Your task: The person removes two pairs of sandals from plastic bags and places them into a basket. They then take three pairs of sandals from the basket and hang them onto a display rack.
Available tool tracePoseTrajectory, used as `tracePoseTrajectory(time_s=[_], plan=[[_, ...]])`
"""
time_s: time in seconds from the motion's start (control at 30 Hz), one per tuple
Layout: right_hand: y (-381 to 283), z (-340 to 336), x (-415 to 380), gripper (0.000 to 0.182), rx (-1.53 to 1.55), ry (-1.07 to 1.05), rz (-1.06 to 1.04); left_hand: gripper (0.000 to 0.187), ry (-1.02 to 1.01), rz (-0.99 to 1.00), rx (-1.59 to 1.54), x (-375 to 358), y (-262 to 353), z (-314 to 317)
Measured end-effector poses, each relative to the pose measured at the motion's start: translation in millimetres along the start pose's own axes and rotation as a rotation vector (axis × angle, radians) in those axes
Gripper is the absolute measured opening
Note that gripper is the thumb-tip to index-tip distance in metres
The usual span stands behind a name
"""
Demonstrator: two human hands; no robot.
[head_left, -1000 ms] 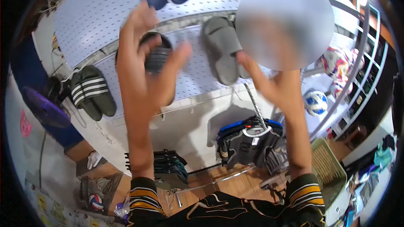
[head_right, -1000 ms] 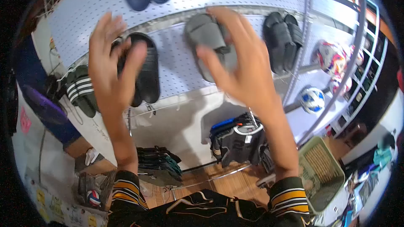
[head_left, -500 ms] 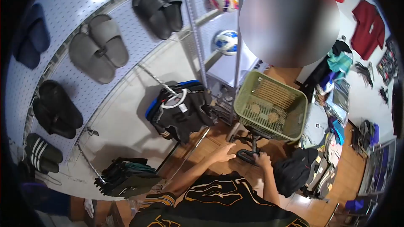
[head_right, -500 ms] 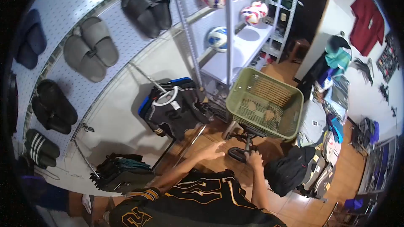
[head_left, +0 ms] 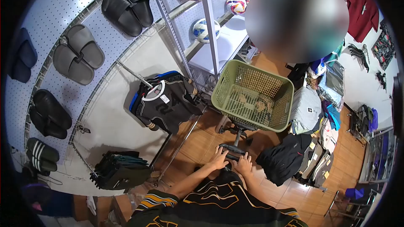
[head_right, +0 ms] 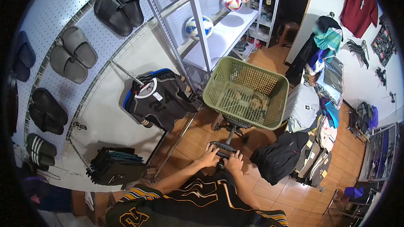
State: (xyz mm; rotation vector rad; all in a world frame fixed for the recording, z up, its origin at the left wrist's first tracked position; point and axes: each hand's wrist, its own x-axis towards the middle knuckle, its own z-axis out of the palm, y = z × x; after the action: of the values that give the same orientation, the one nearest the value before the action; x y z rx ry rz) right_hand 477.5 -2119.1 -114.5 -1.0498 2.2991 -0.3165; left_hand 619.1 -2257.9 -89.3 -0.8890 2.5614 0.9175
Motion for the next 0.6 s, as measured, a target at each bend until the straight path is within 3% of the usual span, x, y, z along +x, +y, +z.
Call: tracePoseTrajectory(time_s=[0.13,0.23,0.33,0.6], plan=[[-4,11,-30,0.070,-0.022,-0.025,0.023,0.076,-0.047,0.006,0.035,-21,-6,12],[-5,35,-56,0.065,-0.056,0.078,-0.018,0.075,-0.059,-0.019,0.113,-42,-4,28],[-3,55,-79,0.072,-0.016,0.008,-0.002,0.070,-0.015,-0.020,0.090,-68,-10,50],[-15,112,-164,0.066,0.039,0.145,-0.066,0.056,0.177,0.087,-0.031,-146,-47,104]])
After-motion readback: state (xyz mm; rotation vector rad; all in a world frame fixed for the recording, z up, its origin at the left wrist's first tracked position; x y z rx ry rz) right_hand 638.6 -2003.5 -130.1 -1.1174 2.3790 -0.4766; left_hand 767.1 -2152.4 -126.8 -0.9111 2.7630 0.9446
